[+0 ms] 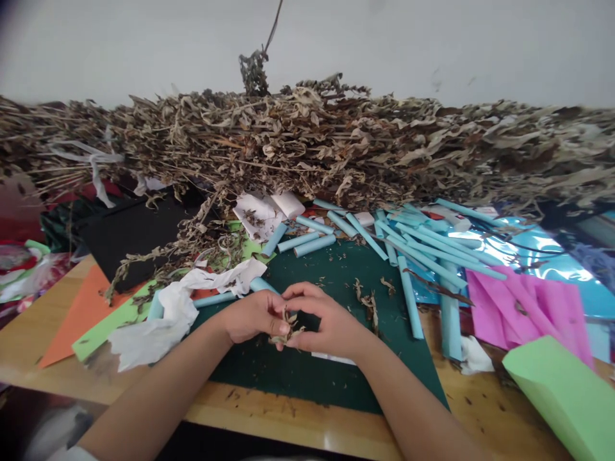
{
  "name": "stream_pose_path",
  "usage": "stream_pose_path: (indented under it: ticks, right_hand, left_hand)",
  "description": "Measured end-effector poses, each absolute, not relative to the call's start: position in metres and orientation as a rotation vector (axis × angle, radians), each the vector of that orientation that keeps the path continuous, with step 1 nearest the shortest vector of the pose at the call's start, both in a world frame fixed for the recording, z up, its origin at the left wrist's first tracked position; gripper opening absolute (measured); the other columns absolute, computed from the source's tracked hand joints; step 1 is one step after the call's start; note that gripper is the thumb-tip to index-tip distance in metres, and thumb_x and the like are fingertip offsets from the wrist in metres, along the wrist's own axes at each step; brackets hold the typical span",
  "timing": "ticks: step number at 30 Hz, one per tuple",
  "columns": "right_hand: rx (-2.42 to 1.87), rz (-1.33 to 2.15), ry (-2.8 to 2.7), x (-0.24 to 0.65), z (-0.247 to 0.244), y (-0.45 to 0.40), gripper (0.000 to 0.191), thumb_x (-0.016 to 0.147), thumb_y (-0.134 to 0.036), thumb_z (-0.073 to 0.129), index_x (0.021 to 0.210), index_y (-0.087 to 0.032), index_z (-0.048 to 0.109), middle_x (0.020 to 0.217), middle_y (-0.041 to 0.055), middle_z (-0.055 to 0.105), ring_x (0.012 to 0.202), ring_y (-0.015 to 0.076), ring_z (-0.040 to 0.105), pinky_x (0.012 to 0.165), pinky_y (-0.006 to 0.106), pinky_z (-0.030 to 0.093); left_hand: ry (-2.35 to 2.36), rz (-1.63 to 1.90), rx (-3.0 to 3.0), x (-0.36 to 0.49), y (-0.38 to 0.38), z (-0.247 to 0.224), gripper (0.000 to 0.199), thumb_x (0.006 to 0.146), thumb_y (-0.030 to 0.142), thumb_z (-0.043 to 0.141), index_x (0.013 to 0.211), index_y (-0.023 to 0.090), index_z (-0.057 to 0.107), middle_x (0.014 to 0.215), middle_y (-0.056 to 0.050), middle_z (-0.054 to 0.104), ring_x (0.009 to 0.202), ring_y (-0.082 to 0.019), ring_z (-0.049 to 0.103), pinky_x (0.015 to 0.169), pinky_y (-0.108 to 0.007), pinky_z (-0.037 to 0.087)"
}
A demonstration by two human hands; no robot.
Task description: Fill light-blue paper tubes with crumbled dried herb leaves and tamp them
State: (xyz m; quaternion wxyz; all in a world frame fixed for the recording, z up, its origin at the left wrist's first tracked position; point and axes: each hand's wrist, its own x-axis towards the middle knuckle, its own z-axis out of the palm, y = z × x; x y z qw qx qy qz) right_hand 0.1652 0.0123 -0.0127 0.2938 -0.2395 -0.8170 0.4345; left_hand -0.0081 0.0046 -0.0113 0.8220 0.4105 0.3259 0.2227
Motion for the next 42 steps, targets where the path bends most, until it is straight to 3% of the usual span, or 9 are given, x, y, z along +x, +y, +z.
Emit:
stream_pose_path:
  ticks: [10,14,17,23,30,35,42]
  right_hand:
    - [-0.665,0.897,-1.945,0.162,-0.019,0.014,0.010,0.070,-0.018,0.058,0.079,-0.019,0.059,0.076,0.0021,0.053,0.073,0.0125,0.052,0.064,0.024,0.043]
    - [-0.737,0.765,-1.916,0.160,-0.016,0.012,0.009,0.069,-0.013,0.057,0.076,-0.017,0.060,0.074,0.0038,0.055,0.070,0.0131,0.053,0.061,0.024,0.043]
    - [-0.771,0.681,-1.900,0.160,-0.013,0.010,0.007,0.070,-0.011,0.055,0.073,-0.016,0.060,0.071,0.0041,0.054,0.066,0.0128,0.053,0.056,0.023,0.042]
    - [-0.721,0.613,-1.905,0.156,-0.014,0.006,0.009,0.069,-0.010,0.055,0.072,-0.016,0.059,0.071,0.0038,0.055,0.066,0.0125,0.053,0.058,0.023,0.044]
    - [-0.687,0.701,-1.930,0.154,-0.014,0.004,0.010,0.070,-0.008,0.055,0.071,-0.017,0.056,0.069,0.0019,0.054,0.065,0.0108,0.052,0.057,0.021,0.043]
    - [-0.589,0.776,-1.964,0.155,-0.015,0.005,0.001,0.074,-0.018,0.054,0.074,-0.019,0.054,0.070,0.0012,0.052,0.066,0.0103,0.052,0.058,0.021,0.044]
    - [-0.612,0.736,-2.007,0.160,-0.018,0.013,0.008,0.073,-0.023,0.056,0.079,-0.020,0.051,0.084,0.0040,0.051,0.080,0.0138,0.051,0.069,0.027,0.043]
  left_hand:
    - [0.802,0.741,0.691,0.000,0.003,-0.013,0.037,0.044,0.036,0.074,0.055,0.008,0.053,0.046,0.000,0.057,0.040,-0.008,0.055,0.045,-0.018,0.047]
    - [0.744,0.828,0.818,-0.002,0.002,-0.012,0.043,0.049,0.046,0.068,0.066,0.007,0.058,0.055,-0.003,0.060,0.051,-0.011,0.058,0.054,-0.021,0.048]
    - [0.742,0.800,0.940,-0.003,0.002,-0.010,0.044,0.052,0.044,0.067,0.075,0.007,0.060,0.064,-0.006,0.063,0.060,-0.013,0.061,0.057,-0.020,0.047]
    - [0.812,0.830,0.900,0.000,0.002,-0.013,0.031,0.058,0.037,0.065,0.057,0.008,0.055,0.054,-0.003,0.061,0.050,-0.009,0.058,0.054,-0.020,0.047]
    - [0.750,0.747,0.719,0.001,0.003,-0.017,0.038,0.047,0.039,0.071,0.053,0.009,0.048,0.047,-0.001,0.058,0.041,-0.010,0.056,0.044,-0.019,0.047]
    - [0.672,0.622,0.706,-0.002,0.003,-0.016,0.039,0.045,0.035,0.073,0.056,0.010,0.046,0.050,-0.001,0.059,0.047,-0.012,0.059,0.043,-0.018,0.048]
    - [0.666,0.609,0.874,-0.002,0.001,-0.013,0.037,0.053,0.038,0.069,0.076,0.011,0.057,0.066,-0.003,0.060,0.062,-0.012,0.061,0.045,-0.014,0.048]
